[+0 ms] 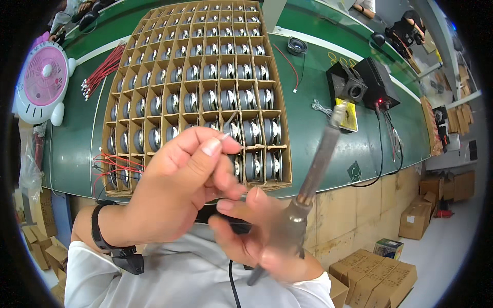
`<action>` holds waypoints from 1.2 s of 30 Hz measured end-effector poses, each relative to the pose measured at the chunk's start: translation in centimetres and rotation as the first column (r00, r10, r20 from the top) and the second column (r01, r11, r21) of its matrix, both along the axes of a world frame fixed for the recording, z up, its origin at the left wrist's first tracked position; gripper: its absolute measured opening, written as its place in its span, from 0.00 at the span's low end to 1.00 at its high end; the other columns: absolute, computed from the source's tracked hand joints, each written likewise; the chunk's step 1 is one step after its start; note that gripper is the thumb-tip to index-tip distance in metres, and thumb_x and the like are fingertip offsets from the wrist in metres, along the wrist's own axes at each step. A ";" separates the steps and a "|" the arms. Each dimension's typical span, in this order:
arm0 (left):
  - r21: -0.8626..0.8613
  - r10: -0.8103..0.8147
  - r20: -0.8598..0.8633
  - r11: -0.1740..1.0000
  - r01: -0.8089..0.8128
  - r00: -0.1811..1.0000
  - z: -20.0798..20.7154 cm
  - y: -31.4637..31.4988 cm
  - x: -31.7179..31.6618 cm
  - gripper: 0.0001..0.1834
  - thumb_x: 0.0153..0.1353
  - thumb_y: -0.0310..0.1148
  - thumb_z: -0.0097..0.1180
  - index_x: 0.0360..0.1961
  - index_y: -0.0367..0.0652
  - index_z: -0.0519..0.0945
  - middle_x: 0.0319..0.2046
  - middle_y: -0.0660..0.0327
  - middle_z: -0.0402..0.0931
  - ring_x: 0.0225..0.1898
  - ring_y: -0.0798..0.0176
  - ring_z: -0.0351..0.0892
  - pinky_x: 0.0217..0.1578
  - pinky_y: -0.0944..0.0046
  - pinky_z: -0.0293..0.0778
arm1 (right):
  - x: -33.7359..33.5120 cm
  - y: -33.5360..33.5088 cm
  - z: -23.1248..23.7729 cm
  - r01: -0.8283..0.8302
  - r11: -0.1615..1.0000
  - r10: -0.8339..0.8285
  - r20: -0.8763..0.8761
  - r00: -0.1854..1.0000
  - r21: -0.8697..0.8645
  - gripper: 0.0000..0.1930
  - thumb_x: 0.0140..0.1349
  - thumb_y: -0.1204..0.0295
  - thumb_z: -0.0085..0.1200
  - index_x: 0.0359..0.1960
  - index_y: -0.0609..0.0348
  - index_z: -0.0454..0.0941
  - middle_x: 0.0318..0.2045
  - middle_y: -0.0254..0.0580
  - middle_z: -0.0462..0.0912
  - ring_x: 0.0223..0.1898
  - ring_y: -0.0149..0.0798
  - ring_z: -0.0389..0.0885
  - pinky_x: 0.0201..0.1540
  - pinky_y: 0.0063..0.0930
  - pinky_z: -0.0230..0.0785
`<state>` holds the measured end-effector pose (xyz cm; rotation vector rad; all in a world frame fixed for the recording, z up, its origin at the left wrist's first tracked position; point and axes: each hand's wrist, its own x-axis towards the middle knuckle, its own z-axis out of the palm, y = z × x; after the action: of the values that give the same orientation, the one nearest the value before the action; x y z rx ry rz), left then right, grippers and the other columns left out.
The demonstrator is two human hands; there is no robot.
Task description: Soldering red and black electrical wires onto the terminals of small circular speakers.
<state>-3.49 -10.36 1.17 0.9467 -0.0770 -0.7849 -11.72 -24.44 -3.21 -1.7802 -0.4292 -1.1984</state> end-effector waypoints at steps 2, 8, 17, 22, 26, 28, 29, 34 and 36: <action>0.037 0.093 -0.051 0.995 -0.091 0.994 0.0 0.6 0.1 0.14 0.77 0.38 0.46 0.51 0.38 0.73 0.26 0.67 0.69 0.28 0.70 0.74 0.32 0.65 0.79 | 0.1 -0.4 -0.3 -0.033 0.999 0.033 -0.013 0.999 0.011 0.23 0.74 0.65 0.39 0.67 0.53 0.54 0.48 0.54 0.77 0.32 0.37 0.82 0.33 0.24 0.77; 0.159 0.060 -0.021 0.986 -0.056 0.998 0.1 4.2 1.7 0.10 0.74 0.36 0.50 0.41 0.41 0.76 0.18 0.71 0.62 0.15 0.80 0.56 0.14 0.74 0.54 | 1.8 -2.5 -0.3 -0.030 0.973 0.067 -0.155 0.986 0.231 0.20 0.79 0.54 0.33 0.61 0.53 0.62 0.28 0.42 0.80 0.22 0.32 0.75 0.24 0.20 0.68; 0.300 0.112 0.200 0.939 -0.170 0.973 -0.5 4.0 0.5 0.07 0.72 0.33 0.53 0.37 0.43 0.72 0.17 0.70 0.68 0.13 0.80 0.59 0.15 0.75 0.62 | 4.6 -2.9 1.2 0.071 0.509 0.236 -0.219 0.947 0.858 0.14 0.76 0.56 0.45 0.36 0.51 0.74 0.16 0.27 0.69 0.12 0.22 0.58 0.19 0.18 0.49; 0.262 0.089 0.265 0.952 -0.161 0.960 -0.6 3.9 0.5 0.07 0.73 0.32 0.52 0.36 0.43 0.72 0.15 0.74 0.66 0.14 0.81 0.59 0.23 0.75 0.66 | 4.3 -3.4 0.9 0.015 0.489 0.304 -0.187 0.934 0.872 0.14 0.74 0.58 0.47 0.35 0.53 0.72 0.16 0.32 0.71 0.12 0.23 0.58 0.17 0.18 0.52; 0.264 0.078 0.262 0.953 -0.149 0.962 -0.6 3.8 0.4 0.08 0.73 0.33 0.53 0.36 0.42 0.73 0.16 0.74 0.66 0.15 0.83 0.58 0.19 0.77 0.58 | 4.1 -3.6 0.5 -0.063 0.556 0.339 -0.157 0.928 0.829 0.12 0.74 0.60 0.46 0.36 0.53 0.71 0.19 0.32 0.73 0.13 0.22 0.61 0.16 0.18 0.53; 0.265 0.088 0.261 0.951 -0.159 0.961 -0.7 3.7 0.3 0.08 0.73 0.33 0.54 0.36 0.41 0.74 0.17 0.74 0.67 0.16 0.83 0.58 0.17 0.77 0.55 | 4.0 -3.5 0.6 -0.039 0.552 0.326 -0.172 0.929 0.833 0.11 0.73 0.61 0.45 0.37 0.54 0.70 0.23 0.33 0.75 0.15 0.22 0.63 0.17 0.17 0.55; 0.258 0.105 0.265 0.950 -0.176 0.959 -0.7 3.7 0.2 0.08 0.73 0.33 0.54 0.37 0.41 0.75 0.17 0.74 0.67 0.16 0.84 0.58 0.16 0.77 0.54 | 4.0 -3.5 0.6 -0.038 0.542 0.316 -0.161 0.935 0.840 0.10 0.73 0.62 0.45 0.37 0.54 0.69 0.24 0.33 0.75 0.15 0.22 0.64 0.17 0.17 0.56; 0.235 0.128 0.270 0.952 -0.195 0.954 -0.9 3.8 0.0 0.07 0.72 0.32 0.55 0.37 0.40 0.76 0.19 0.73 0.69 0.17 0.84 0.59 0.17 0.77 0.53 | 4.0 -3.2 0.9 0.031 0.497 0.239 -0.171 0.956 0.867 0.10 0.71 0.64 0.45 0.36 0.57 0.68 0.27 0.35 0.75 0.17 0.25 0.67 0.18 0.17 0.60; 0.190 0.138 0.264 0.963 -0.192 0.954 -0.9 3.8 -0.1 0.07 0.72 0.32 0.55 0.37 0.39 0.76 0.19 0.73 0.70 0.17 0.84 0.59 0.17 0.77 0.53 | 4.0 -3.3 0.8 -0.010 0.493 0.269 -0.142 0.953 0.870 0.09 0.71 0.65 0.45 0.36 0.57 0.68 0.26 0.36 0.75 0.17 0.26 0.67 0.18 0.17 0.61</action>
<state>-3.56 -6.54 0.25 1.2384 -0.1312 -0.5214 -7.75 -27.70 -2.45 -0.9361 0.2004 -0.7913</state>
